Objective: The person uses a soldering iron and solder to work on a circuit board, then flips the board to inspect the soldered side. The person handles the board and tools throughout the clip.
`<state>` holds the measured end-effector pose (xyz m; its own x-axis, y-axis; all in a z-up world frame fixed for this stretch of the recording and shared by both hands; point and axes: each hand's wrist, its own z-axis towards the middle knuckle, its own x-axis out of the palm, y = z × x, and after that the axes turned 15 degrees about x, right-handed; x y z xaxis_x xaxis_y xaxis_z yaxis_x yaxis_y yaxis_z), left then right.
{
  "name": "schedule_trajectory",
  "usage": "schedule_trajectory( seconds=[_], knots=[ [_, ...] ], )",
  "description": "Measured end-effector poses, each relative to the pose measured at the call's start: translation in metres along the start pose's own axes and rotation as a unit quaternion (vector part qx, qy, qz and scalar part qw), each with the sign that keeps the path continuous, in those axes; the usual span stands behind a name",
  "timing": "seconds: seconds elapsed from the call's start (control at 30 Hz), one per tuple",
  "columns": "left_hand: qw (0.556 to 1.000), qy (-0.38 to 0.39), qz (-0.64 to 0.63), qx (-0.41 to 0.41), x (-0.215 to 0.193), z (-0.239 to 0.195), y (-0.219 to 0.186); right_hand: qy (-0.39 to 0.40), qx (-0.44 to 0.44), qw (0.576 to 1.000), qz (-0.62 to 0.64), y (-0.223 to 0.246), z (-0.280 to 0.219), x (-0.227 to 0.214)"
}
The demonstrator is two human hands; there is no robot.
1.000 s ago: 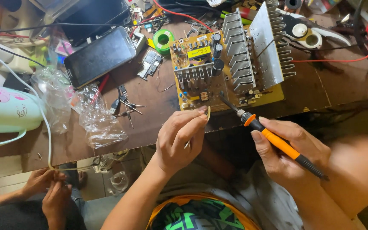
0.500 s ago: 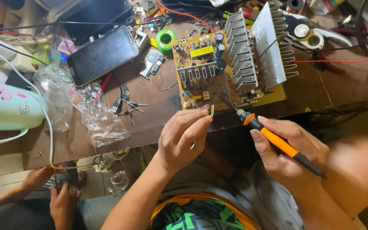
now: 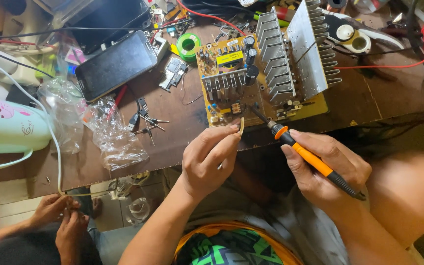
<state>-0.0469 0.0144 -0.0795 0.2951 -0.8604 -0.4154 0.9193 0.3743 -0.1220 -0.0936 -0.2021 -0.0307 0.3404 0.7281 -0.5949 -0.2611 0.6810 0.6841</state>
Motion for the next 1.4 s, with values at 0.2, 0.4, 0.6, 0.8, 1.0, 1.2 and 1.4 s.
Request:
schedule_trajectory(
  seconds=[0.2,0.4,0.6,0.8,1.0,1.2,1.4],
  knots=[
    [1.000,-0.009,-0.009,-0.005,0.0002,0.0025,-0.0005,-0.003,-0.042,0.999,-0.004,-0.0028,0.0018,0.0032],
    [1.000,-0.004,-0.005,0.001,-0.0008,0.0034,-0.0002,-0.003,-0.054,0.999,0.001,-0.0039,0.0019,0.0062],
    [1.000,-0.007,-0.012,0.004,-0.0004,0.0026,0.0004,-0.001,-0.063,0.998,0.009,-0.0004,0.0021,0.0050],
    [1.000,0.002,-0.014,0.002,-0.0003,-0.0001,0.0007,0.001,-0.069,0.998,0.008,0.0005,0.0023,0.0041],
    [1.000,0.000,-0.017,-0.001,-0.0009,0.0005,0.0002,0.008,-0.065,0.998,0.004,0.0007,0.0022,0.0036],
    [1.000,-0.003,-0.004,0.004,-0.0001,0.0022,0.0008,0.008,-0.067,0.998,0.008,0.0013,0.0037,0.0042],
    [1.000,0.007,-0.003,-0.002,-0.0005,-0.0008,0.0002,0.007,-0.062,0.998,0.000,0.0015,0.0046,0.0039]
  ],
)
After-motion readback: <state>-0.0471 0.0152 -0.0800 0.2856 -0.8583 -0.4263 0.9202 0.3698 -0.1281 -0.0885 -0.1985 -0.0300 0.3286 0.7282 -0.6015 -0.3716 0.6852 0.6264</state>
